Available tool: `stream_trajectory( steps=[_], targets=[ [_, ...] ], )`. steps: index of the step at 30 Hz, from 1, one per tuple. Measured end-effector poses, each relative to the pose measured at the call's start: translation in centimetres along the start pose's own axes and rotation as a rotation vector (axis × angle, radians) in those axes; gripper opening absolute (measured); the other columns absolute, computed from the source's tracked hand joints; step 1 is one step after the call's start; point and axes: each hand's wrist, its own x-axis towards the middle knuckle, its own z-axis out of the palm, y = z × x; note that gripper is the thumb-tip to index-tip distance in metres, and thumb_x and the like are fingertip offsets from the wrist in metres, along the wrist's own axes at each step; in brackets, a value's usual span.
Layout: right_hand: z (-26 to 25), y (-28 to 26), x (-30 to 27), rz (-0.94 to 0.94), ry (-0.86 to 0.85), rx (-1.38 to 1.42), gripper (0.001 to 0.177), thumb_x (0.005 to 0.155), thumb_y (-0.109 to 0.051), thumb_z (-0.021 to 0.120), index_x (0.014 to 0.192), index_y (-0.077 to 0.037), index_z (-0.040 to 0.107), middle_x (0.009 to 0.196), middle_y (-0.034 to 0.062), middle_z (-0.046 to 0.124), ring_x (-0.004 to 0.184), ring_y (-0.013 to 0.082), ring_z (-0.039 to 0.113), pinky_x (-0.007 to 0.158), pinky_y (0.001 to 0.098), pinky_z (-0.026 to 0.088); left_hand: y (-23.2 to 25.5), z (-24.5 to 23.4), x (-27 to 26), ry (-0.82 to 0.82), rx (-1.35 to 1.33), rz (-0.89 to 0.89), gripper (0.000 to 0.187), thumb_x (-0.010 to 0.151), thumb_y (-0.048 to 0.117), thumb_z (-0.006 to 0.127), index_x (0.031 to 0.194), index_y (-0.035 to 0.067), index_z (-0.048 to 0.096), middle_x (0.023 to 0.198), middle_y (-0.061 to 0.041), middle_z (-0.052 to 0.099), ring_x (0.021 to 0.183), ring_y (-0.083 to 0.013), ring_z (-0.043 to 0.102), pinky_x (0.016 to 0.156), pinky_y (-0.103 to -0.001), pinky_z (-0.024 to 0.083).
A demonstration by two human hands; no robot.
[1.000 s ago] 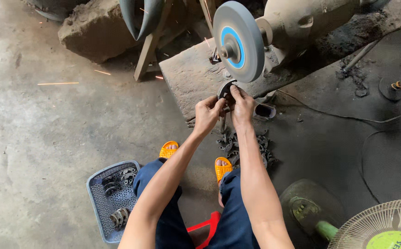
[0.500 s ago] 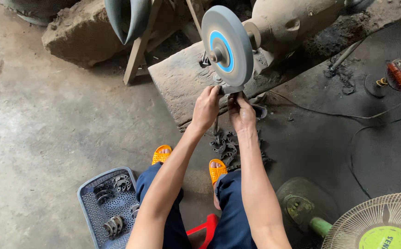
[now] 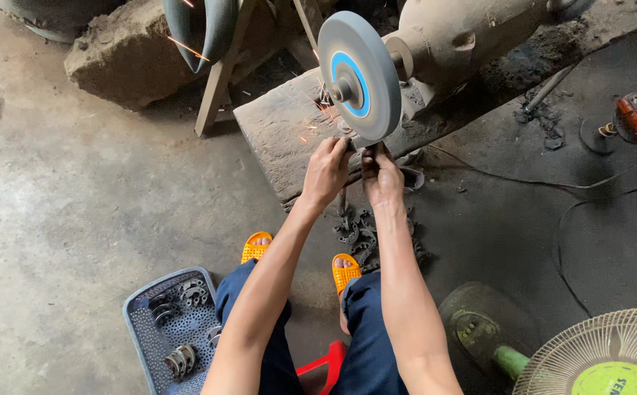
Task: The person sits on a low stool and repeatedly grinds small metal parts against a bench grinder wheel, producing sparks. They pick up parts from a plastic basket and the floor, grind them, and place them back into the basket.
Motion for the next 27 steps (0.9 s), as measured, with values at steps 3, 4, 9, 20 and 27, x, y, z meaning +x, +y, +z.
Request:
stream_trajectory(
  steps=[3, 4, 9, 20, 27],
  targets=[
    [-0.2, 1.0, 0.6, -0.024, -0.040, -0.047, 0.010, 0.079, 0.002, 0.068, 0.088, 0.003, 0.065, 0.077, 0.0160, 0.063, 0.067, 0.0197, 0.060, 0.059, 0.0179, 0.052, -0.8, 0.0, -1.1, 0.056, 0.039, 0.023, 0.021, 0.081, 0.008, 0.064, 0.100, 0.004, 0.056, 0.083, -0.013, 0.055, 0.079, -0.0329, 0.059, 0.066, -0.036, 0.050],
    [0.2, 1.0, -0.1, -0.022, -0.043, -0.044, 0.010, 0.079, 0.002, 0.068, 0.088, 0.003, 0.065, 0.077, 0.0160, 0.063, 0.067, 0.0197, 0.060, 0.059, 0.0179, 0.052, -1.1, 0.0, -1.5, 0.056, 0.044, 0.024, 0.021, 0.081, 0.008, 0.064, 0.100, 0.004, 0.056, 0.083, -0.013, 0.055, 0.079, -0.0329, 0.059, 0.066, -0.036, 0.050],
    [1.3, 1.5, -2.1, -0.038, -0.104, -0.152, 0.010, 0.080, -0.002, 0.068, 0.089, 0.000, 0.065, 0.075, 0.0151, 0.063, 0.065, 0.0181, 0.060, 0.058, 0.0160, 0.052, -1.5, -0.5, -2.9, 0.117, 0.046, 0.040, 0.024, 0.078, 0.004, 0.065, 0.100, 0.002, 0.057, 0.084, -0.014, 0.056, 0.079, -0.0329, 0.060, 0.066, -0.036, 0.051],
    [2.6, 0.9, -11.5, -0.066, -0.277, -0.342, 0.008, 0.083, -0.009, 0.067, 0.088, -0.002, 0.066, 0.071, 0.0133, 0.063, 0.063, 0.0156, 0.060, 0.055, 0.0219, 0.052, 6.5, -9.6, -5.2, 0.045, -0.157, -0.093, 0.027, 0.078, -0.003, 0.065, 0.103, -0.006, 0.055, 0.078, -0.019, 0.056, 0.070, -0.0369, 0.060, 0.059, -0.041, 0.050],
    [-2.0, 1.6, -20.2, -0.125, -0.504, -0.574, 0.008, 0.087, 0.000, 0.057, 0.084, 0.004, 0.063, 0.063, 0.0124, 0.059, 0.056, 0.0160, 0.059, 0.052, 0.0290, 0.053, 13.4, -15.2, -14.1, 0.055, -0.724, -0.393, 0.030, 0.077, -0.004, 0.067, 0.107, -0.003, 0.059, 0.065, -0.013, 0.064, 0.057, -0.0202, 0.065, 0.055, -0.030, 0.052]
  ],
)
